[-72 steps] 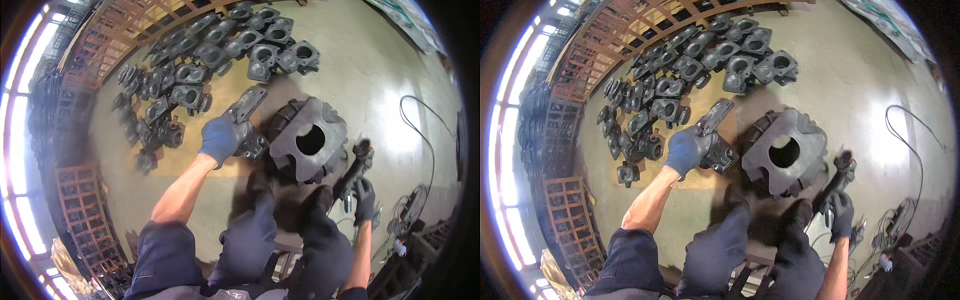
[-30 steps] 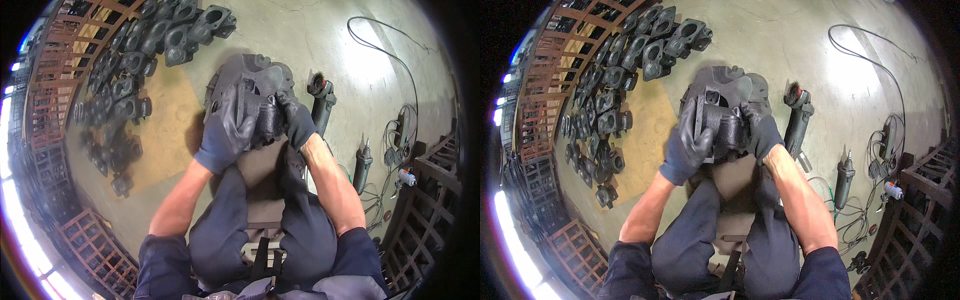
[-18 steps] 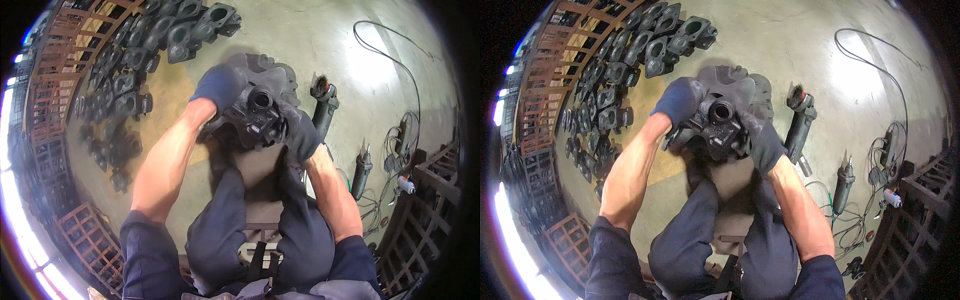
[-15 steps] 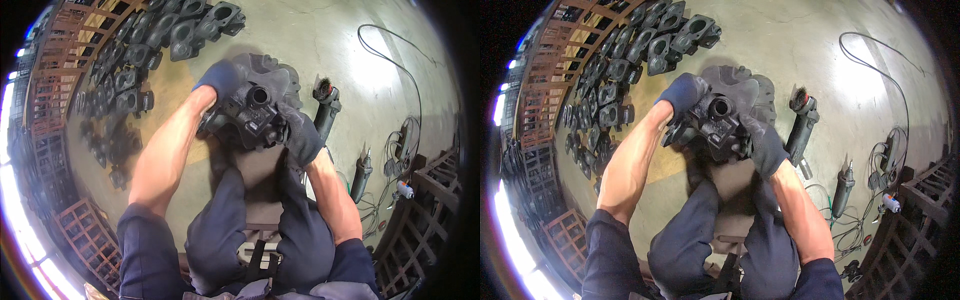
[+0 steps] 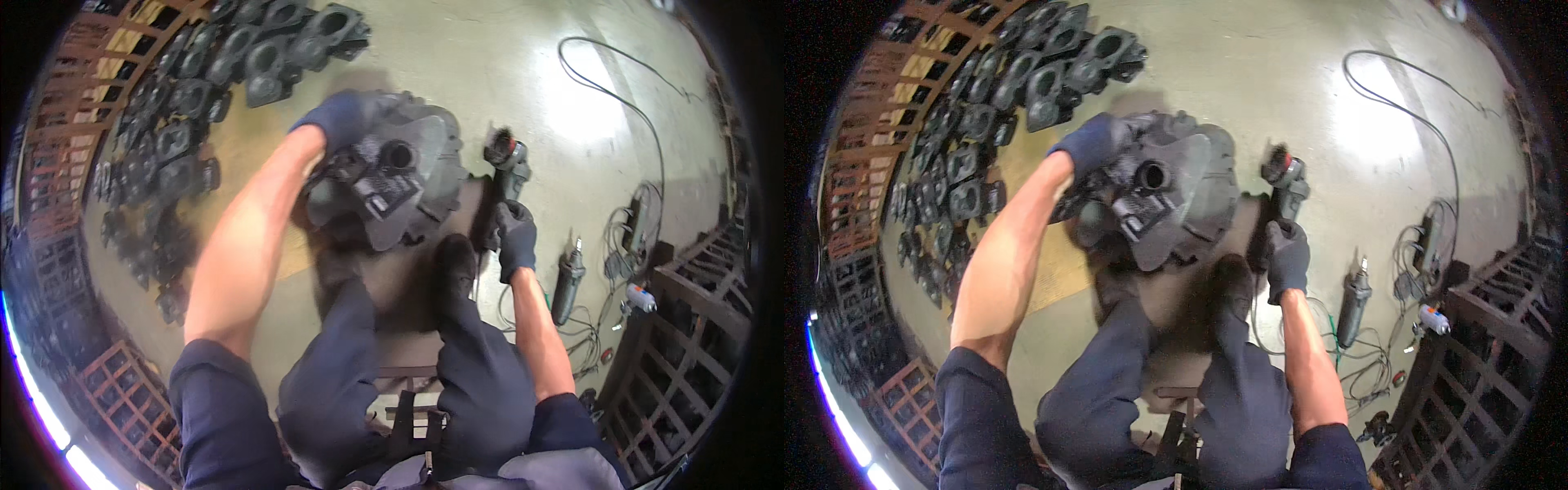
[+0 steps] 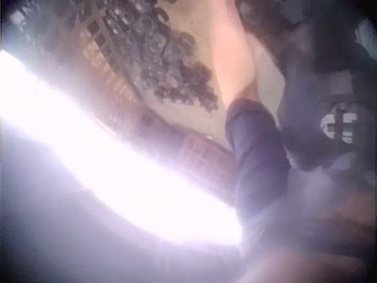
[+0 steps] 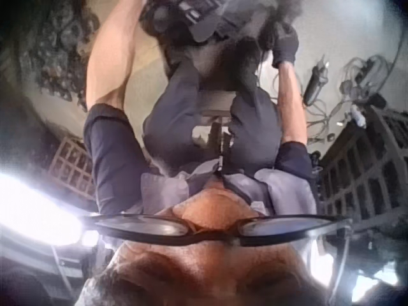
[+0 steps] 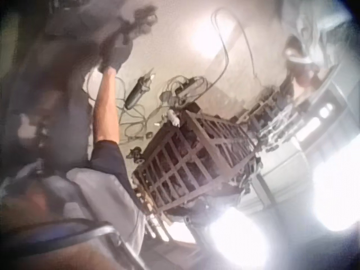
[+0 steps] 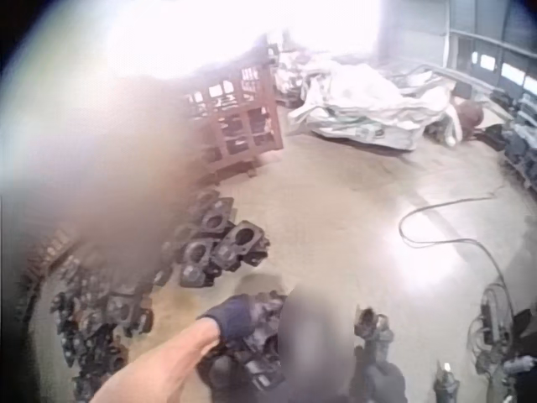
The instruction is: The person sits on the floor and uses a handheld angle grinder to smooth the surfaces of dark metal castings. They rotate the parts to access different areas, then switch to a smaller rotary tool to clean the interior of a central bore. The person inspects the part by holding it up to the light before continuing to grind and clean additional sections.
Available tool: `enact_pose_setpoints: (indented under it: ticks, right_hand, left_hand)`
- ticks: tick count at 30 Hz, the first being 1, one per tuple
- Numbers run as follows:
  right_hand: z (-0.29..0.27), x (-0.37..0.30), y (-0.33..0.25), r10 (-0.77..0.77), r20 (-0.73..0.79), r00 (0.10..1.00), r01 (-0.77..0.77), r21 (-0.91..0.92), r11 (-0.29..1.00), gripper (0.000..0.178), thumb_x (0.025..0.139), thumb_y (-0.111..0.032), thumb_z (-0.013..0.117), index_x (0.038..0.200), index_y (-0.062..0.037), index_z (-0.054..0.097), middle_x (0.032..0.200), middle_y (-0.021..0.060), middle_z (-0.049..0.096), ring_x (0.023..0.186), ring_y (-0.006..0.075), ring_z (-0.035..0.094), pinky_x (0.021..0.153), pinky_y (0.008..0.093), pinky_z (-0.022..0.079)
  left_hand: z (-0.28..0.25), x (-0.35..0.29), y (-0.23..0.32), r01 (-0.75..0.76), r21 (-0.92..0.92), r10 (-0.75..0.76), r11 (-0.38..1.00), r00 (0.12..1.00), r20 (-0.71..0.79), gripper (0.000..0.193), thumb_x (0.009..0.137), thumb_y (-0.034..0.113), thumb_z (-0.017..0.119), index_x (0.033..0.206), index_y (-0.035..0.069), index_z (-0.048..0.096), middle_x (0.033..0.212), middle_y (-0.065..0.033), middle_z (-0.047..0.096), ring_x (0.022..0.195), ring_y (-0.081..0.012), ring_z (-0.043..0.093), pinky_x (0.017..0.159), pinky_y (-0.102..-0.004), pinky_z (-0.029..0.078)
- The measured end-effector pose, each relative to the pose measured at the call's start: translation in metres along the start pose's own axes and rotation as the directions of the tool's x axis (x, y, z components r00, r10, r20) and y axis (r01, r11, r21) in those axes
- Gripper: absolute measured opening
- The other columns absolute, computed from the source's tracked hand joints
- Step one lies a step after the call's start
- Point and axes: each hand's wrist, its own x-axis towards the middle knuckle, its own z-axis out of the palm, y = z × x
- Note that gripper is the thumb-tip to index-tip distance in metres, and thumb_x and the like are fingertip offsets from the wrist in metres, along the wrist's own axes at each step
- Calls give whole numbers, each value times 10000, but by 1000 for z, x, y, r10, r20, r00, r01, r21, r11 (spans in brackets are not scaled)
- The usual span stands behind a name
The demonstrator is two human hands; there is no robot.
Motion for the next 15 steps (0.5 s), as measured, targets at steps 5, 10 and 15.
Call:
enact_pose_setpoints:
  ticks: [5,10,15]
  right_hand:
    - [0,42,37,-77,-162,984,-1,-435,900,733,785,-475,743,1256,64,588,1155,298,669,1104,417,651,936,452,498]
    - [22,60,4,74,-197,978,-167,-511,843,682,691,-506,769,1104,29,676,1026,275,705,988,413,690,848,468,528]
    - [-7,74,20,189,81,979,-170,-198,965,453,712,-355,799,945,25,719,811,151,711,681,280,680,643,416,538]
  left_hand:
    - [-21,-23,0,315,-246,-329,916,944,-16,347,1040,171,464,1280,-37,604,1260,-159,678,1122,-191,667,932,-295,510]
    - [-39,-88,44,259,-404,-434,877,788,-437,392,1068,300,486,1255,-22,609,1099,-143,702,997,-178,688,907,-307,529]
    - [-47,-139,127,334,-497,-510,801,815,-274,273,1015,227,569,1168,22,664,1037,-95,721,951,-184,688,840,-336,546]
